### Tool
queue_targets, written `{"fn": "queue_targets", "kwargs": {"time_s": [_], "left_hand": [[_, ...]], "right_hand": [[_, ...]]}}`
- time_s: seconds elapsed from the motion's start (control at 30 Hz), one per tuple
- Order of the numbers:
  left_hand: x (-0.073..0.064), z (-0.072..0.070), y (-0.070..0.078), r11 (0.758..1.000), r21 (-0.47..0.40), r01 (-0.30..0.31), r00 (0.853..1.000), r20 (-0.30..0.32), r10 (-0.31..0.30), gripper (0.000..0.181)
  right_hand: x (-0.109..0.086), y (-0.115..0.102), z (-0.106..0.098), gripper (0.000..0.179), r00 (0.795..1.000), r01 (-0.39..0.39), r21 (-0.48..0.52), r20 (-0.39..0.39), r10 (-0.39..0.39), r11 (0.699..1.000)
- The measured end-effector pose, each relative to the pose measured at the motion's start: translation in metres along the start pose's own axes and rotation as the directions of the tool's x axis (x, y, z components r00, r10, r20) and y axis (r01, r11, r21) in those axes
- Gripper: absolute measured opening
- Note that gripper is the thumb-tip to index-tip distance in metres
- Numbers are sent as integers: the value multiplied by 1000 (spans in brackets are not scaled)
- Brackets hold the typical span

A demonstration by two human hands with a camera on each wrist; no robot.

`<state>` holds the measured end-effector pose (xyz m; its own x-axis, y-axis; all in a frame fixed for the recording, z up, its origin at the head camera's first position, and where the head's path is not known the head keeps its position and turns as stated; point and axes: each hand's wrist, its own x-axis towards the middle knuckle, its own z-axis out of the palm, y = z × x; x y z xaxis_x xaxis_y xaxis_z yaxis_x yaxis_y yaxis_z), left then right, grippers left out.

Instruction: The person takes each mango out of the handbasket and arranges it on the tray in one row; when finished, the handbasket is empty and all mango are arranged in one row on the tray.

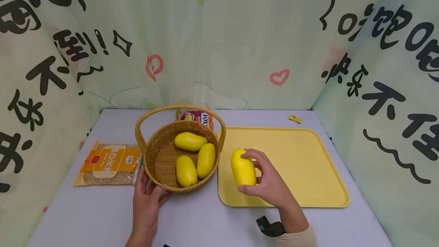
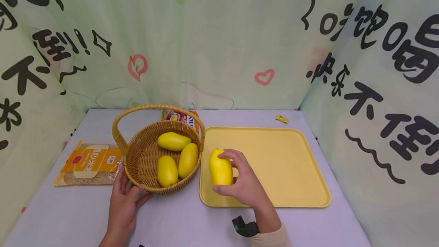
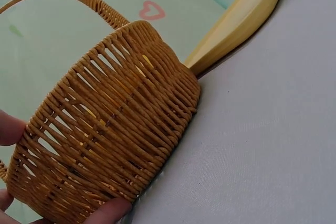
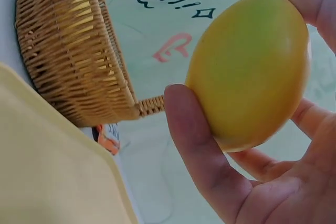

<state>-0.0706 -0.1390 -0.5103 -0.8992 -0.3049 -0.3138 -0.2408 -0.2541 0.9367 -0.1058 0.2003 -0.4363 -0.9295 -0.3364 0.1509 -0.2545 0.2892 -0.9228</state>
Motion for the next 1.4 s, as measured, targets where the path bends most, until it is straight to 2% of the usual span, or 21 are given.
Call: {"fn": "queue_targets", "kwargs": {"time_s": [0.17,0.27,0.37,0.5,0.6,0.93,1.4], "left_hand": [[0,0,0,1000,5,-3,1000,-3,3,97],[0,0,0,1000,4,-4,1000,-3,4,97],[0,0,-1,1000,-4,-9,1000,0,9,97],[0,1,-2,1000,-12,-17,1000,5,17,96],[0,1,-2,1000,-10,-18,1000,6,18,96],[2,-1,-2,1000,-9,-10,1000,9,10,97],[0,-1,0,1000,-13,-4,1000,13,4,97]], "right_hand": [[0,8,-3,74,1000,-10,-36,-8,10,999],[3,13,0,73,999,-32,-109,-15,30,994],[7,17,5,72,997,-76,-228,-38,69,971],[13,22,14,73,987,-162,-346,-70,147,924],[17,25,21,73,978,-208,-375,-78,193,903],[25,34,36,74,967,-252,-456,-94,235,854],[27,42,46,75,972,-228,-528,-73,223,818]]}}
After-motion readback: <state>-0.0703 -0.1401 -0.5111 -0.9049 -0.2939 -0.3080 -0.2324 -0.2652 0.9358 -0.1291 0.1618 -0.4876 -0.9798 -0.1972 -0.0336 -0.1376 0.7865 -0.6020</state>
